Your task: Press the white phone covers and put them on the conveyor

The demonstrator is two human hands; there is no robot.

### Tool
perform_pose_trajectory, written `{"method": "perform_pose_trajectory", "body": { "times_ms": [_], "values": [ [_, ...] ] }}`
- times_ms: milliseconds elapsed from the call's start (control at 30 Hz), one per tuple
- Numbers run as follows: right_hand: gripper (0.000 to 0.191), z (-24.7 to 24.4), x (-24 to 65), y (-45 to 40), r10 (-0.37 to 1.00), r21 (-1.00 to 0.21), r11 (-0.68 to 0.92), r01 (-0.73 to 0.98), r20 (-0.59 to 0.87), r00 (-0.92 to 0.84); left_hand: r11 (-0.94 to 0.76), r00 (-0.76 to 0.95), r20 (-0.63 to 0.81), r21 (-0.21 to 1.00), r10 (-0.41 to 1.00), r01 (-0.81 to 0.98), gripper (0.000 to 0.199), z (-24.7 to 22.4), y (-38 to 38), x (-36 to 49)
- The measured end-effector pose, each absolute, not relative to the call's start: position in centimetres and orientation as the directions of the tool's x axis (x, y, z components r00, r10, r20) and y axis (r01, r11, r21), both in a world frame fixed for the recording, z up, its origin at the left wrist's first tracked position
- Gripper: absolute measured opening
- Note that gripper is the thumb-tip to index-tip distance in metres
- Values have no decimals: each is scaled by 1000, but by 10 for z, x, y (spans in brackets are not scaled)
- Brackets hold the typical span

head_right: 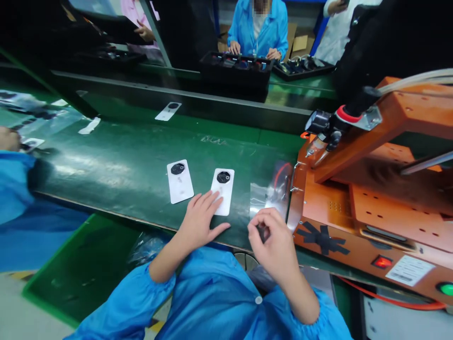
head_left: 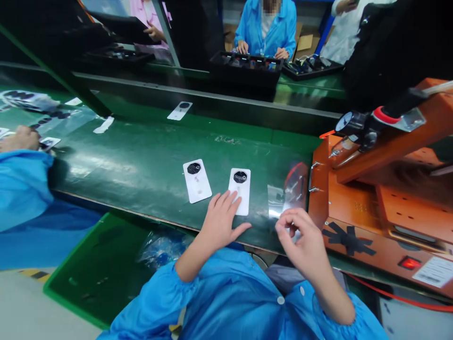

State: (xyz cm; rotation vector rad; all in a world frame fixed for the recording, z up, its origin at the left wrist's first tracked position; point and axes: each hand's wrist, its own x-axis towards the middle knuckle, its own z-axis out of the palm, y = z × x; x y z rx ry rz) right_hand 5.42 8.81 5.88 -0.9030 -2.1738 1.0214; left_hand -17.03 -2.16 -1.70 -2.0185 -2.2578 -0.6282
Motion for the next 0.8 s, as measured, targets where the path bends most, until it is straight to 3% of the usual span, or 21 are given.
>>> {"method": "perform_pose_trajectory", "body": {
  "times_ms": [133,300,533,800],
  "values": [
    [13,33,49,72,778,-916,293,274,62,-625,31,-121,289,301,950,953,49,-19,-56,-143],
    [11,13,59,68,800,-948,191,255,-1,-600,10,-107,268,338,958,941,53,-21,-87,-134],
    [13,17,64,81,827,-957,182,225,25,-562,-16,-74,281,307,957,952,80,-19,-86,-160],
    [21,31,53,101,878,-911,260,321,85,-471,-40,-73,326,326,942,944,67,-32,-78,-151]
  ]
}}
